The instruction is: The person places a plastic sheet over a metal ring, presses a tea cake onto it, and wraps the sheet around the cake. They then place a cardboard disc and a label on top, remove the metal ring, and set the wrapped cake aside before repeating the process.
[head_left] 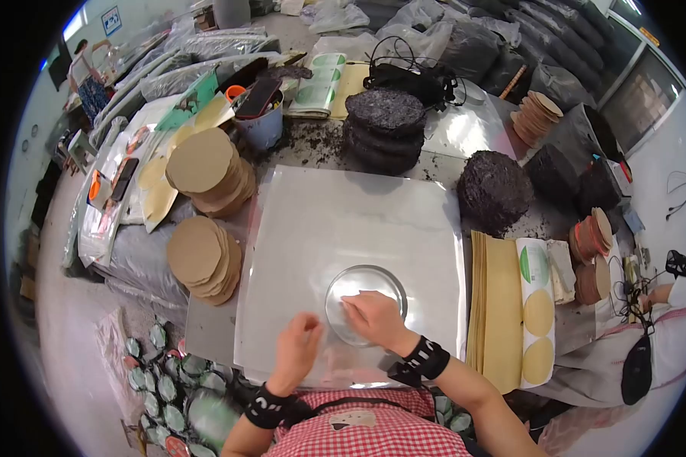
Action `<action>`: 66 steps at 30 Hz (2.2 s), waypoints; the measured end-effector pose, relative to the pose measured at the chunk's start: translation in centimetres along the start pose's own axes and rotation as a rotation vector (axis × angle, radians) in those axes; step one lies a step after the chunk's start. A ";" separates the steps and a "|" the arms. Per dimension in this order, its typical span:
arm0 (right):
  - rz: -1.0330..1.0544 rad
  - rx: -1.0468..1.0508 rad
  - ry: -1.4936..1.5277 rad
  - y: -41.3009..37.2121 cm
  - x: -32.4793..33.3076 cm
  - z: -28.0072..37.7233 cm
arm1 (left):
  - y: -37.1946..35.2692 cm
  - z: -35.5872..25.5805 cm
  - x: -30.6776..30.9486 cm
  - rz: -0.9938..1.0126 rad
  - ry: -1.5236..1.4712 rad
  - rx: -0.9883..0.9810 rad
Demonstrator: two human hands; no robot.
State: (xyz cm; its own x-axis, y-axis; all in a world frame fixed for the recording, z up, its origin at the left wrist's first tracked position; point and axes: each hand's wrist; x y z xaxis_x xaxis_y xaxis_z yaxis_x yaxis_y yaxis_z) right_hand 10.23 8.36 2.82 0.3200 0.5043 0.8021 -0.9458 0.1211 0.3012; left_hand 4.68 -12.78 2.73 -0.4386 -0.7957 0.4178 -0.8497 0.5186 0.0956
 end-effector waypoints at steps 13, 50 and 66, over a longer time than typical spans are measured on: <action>0.039 -0.093 -0.067 -9.2 0.1 -3.3 | 1.5 7.2 11.6 0.743 0.217 -0.266; 0.291 0.300 -0.179 -20.3 3.3 -2.9 | 16.0 1.6 16.7 0.199 0.576 -0.564; -0.230 -0.121 -0.414 -10.3 12.2 -6.8 | 20.7 -0.6 23.3 -0.545 0.550 -0.653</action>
State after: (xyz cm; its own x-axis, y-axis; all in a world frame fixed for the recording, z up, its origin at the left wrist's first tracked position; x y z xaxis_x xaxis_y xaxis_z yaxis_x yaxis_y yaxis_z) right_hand 23.49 19.13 6.02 0.4929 0.0732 0.8670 -0.8398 0.3007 0.4520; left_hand -22.98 -20.38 15.04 0.2970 -0.8057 0.5124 -0.4955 0.3287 0.8040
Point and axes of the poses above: each hand's wrist, its own y-axis towards the middle knuckle, its own x-axis out of the back of the hand, z = x × y, and after that the axes turned 15 degrees about -y, right-handed
